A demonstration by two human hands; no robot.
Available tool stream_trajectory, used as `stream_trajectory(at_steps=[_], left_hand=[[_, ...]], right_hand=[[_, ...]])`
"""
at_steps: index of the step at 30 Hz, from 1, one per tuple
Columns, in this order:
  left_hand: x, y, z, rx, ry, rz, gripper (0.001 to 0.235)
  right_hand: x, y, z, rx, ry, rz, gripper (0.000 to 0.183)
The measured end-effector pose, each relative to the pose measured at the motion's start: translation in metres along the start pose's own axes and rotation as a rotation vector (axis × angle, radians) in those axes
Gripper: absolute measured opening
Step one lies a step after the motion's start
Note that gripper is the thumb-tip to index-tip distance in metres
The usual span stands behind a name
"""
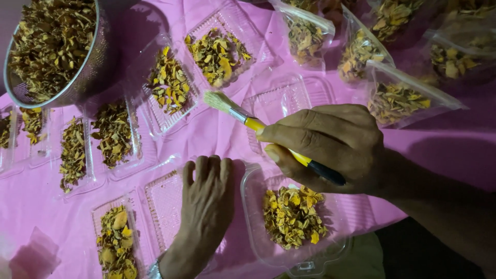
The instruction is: Using a paintbrush to clean the edges and arrange dried herbal material inside plastic containers for packaging.
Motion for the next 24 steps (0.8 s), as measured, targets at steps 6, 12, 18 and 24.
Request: stream_trajectory(at_steps=[6, 12, 18, 24], left_hand=[[0.043, -0.043, -0.073, 0.017, 0.093, -0.186, 0.012], [0.052, -0.087, -0.064, -0.088, 0.176, -0.173, 0.027], [-0.003, -0.09, -0.044, -0.182, 0.038, 0.025, 0.03], [-0.013, -0.091, -0.017, 0.05, 0.031, -0.012, 0.033]], right_hand=[[-0.001, -0.002, 0.0, -0.01, -0.026, -0.02, 0.012], [0.0, -0.009, 0.008, 0.008, -0.019, -0.026, 0.011], [0.001, -0.005, 0.005, 0.019, -0.027, -0.008, 0.012], [0.002, -0.003, 0.004, 0.01, -0.009, 0.012, 0.012]])
Point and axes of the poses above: each hand's wrist, its own y-axis towards the middle knuckle, its own z-axis out of the palm, x = y × z, the point moved 4 cm from there along y, towards the middle knuckle, and after that the axes turned 2 degrees about -y, right-handed, at the moved point
